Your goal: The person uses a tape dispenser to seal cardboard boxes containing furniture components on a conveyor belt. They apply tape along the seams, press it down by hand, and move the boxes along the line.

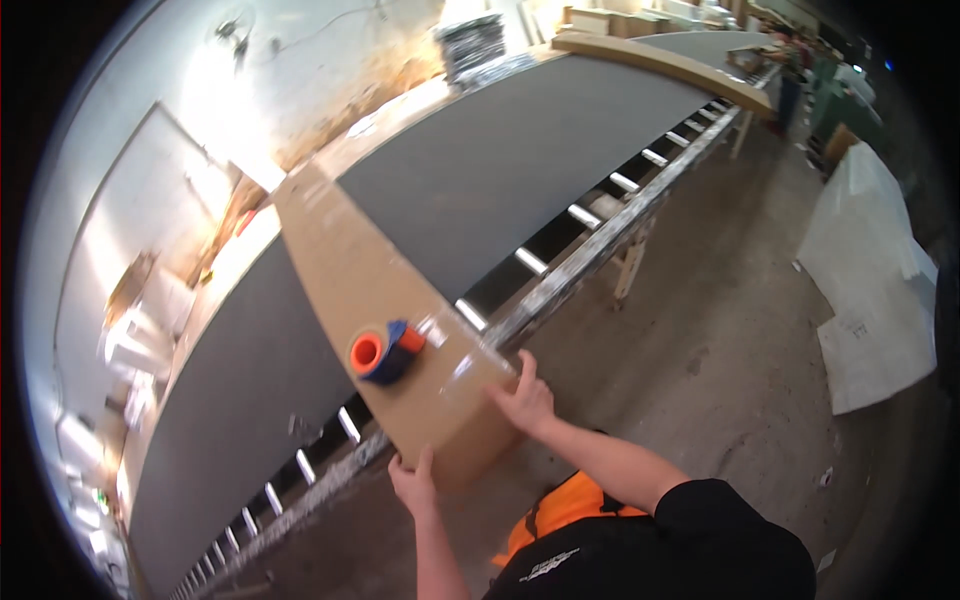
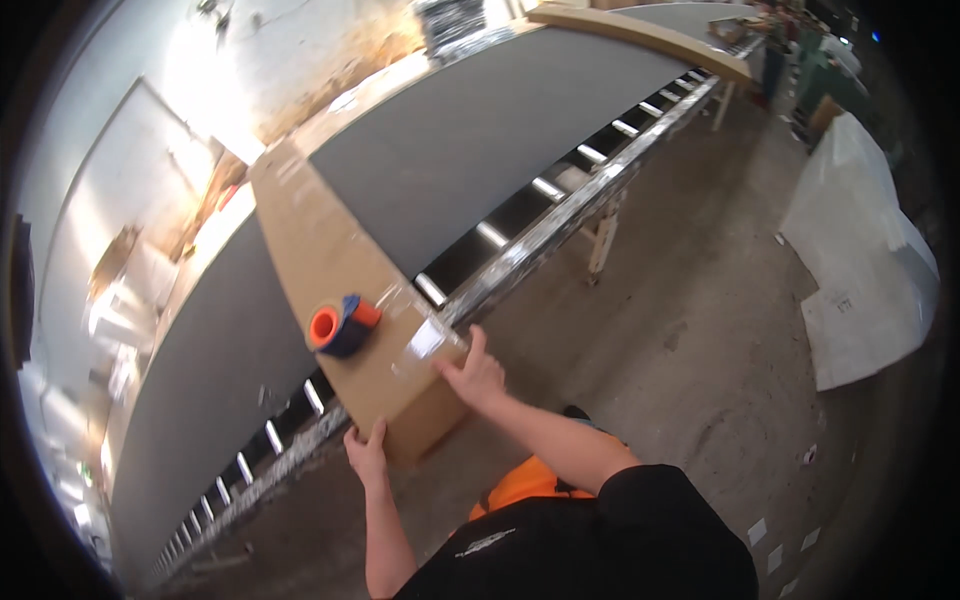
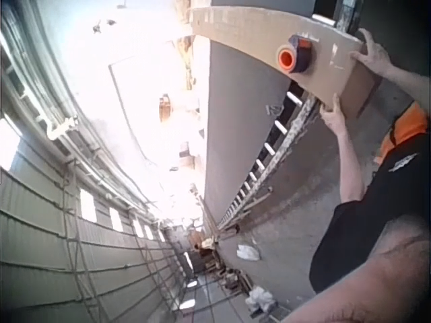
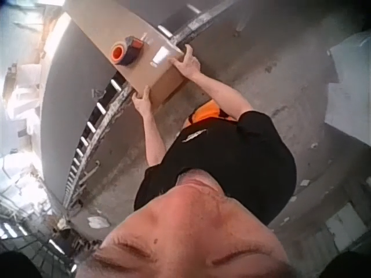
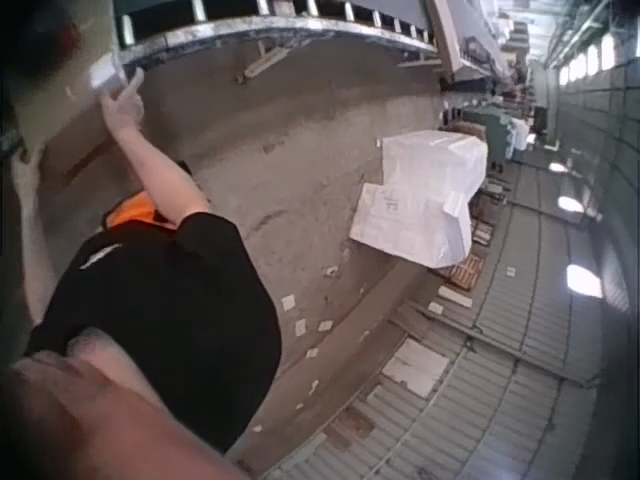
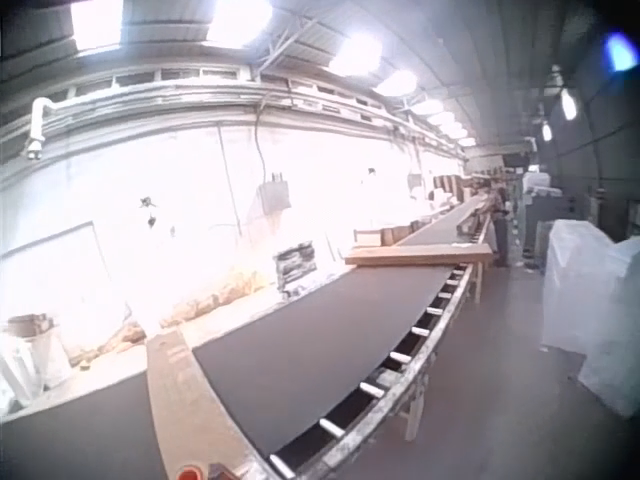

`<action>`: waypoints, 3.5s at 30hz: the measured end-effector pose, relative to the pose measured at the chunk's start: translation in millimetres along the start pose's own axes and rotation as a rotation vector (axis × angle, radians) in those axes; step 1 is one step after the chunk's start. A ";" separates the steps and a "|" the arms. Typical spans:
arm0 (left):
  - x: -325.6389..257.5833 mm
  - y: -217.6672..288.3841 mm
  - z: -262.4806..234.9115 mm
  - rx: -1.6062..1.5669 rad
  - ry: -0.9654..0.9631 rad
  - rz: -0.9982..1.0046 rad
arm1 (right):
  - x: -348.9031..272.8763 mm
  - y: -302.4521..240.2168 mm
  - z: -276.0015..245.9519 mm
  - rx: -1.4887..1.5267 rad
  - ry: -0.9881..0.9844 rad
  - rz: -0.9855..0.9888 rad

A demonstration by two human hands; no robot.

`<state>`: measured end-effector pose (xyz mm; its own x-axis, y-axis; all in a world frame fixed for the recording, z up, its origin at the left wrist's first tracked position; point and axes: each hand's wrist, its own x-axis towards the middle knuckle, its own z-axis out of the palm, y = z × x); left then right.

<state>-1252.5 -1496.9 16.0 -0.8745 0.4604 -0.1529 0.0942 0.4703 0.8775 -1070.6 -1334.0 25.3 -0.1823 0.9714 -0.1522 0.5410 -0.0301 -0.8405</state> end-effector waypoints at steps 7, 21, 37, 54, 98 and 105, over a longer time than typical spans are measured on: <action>-12.4 -11.6 0.4 -0.233 -0.033 -0.070 | -5.8 -5.1 -3.6 -0.012 -0.163 0.021; -121.6 -11.6 -7.1 -0.057 -0.127 -0.112 | -58.3 44.1 -90.8 0.072 -0.370 0.110; -72.4 57.6 73.3 1.054 -0.400 1.034 | -13.3 115.0 -39.6 0.148 -0.256 -0.452; -56.6 37.6 60.9 0.963 -0.326 1.183 | -35.0 39.6 20.1 2.004 -0.361 1.258; 0.6 19.1 39.5 0.579 -0.533 1.189 | 208.1 -101.2 148.8 0.628 -0.871 -0.409; -13.7 11.2 13.0 0.513 -0.398 1.246 | 273.5 -109.0 238.5 0.630 -0.917 -0.320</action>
<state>-1233.3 -1488.2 22.0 0.0944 0.9118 0.3997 0.9337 -0.2204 0.2822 -1375.3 -1121.2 -48.7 -0.9038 0.4278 0.0110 -0.0954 -0.1765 -0.9797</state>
